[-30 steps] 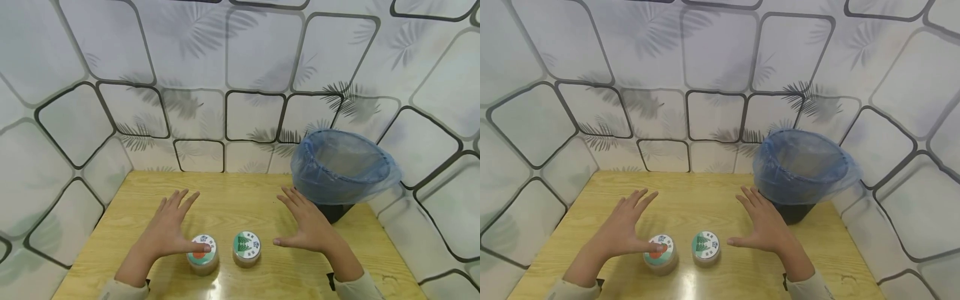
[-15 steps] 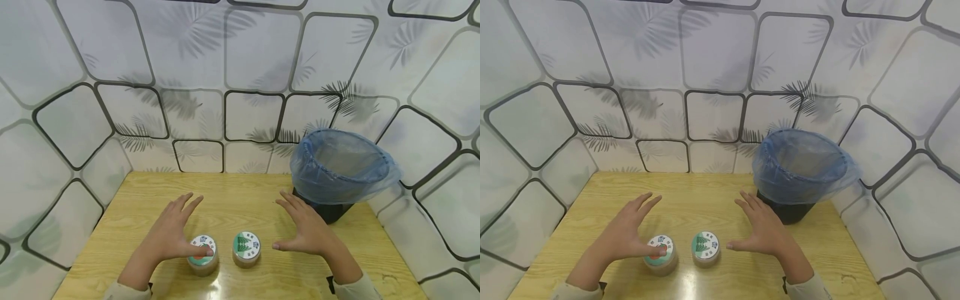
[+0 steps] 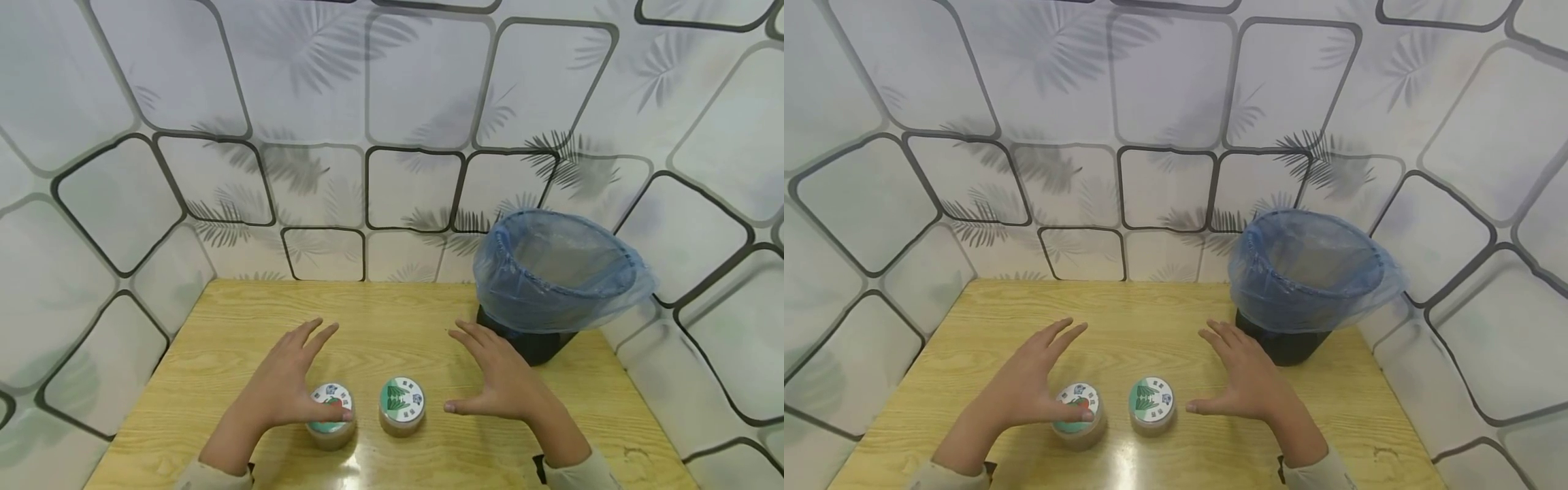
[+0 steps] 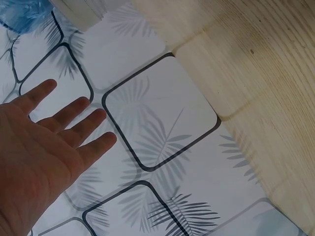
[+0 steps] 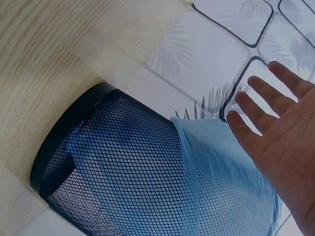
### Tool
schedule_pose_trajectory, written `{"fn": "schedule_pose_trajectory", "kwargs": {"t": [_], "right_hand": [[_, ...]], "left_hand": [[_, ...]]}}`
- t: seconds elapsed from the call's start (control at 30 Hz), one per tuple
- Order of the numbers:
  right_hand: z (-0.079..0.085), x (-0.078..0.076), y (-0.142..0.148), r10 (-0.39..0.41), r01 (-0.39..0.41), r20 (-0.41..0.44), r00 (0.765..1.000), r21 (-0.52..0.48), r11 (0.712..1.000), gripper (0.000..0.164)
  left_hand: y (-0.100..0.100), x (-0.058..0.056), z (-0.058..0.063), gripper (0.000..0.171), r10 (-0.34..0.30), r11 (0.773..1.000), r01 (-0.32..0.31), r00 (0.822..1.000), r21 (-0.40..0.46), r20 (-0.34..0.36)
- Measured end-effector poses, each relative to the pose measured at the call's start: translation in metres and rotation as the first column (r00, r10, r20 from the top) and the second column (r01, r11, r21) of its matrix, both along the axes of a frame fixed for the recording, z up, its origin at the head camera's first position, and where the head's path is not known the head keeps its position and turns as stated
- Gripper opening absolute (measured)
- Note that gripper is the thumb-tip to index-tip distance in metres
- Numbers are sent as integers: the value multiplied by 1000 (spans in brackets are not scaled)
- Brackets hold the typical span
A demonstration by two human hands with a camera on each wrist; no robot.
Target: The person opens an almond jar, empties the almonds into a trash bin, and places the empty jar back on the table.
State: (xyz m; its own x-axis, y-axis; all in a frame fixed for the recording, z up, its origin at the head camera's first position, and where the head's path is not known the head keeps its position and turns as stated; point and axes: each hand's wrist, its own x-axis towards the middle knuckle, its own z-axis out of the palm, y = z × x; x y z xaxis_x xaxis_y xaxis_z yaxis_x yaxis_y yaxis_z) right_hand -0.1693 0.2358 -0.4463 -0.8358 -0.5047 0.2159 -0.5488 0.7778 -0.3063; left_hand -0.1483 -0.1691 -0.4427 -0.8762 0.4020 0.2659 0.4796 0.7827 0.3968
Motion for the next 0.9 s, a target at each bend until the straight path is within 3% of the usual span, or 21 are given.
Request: {"fn": "schedule_pose_trajectory", "kwargs": {"t": [0.9], "right_hand": [[-8,6,3,-21,21,-11,1000,-24,999,113]], "left_hand": [[11,3,-6,131,-7,1000,6,999,15,34]]}}
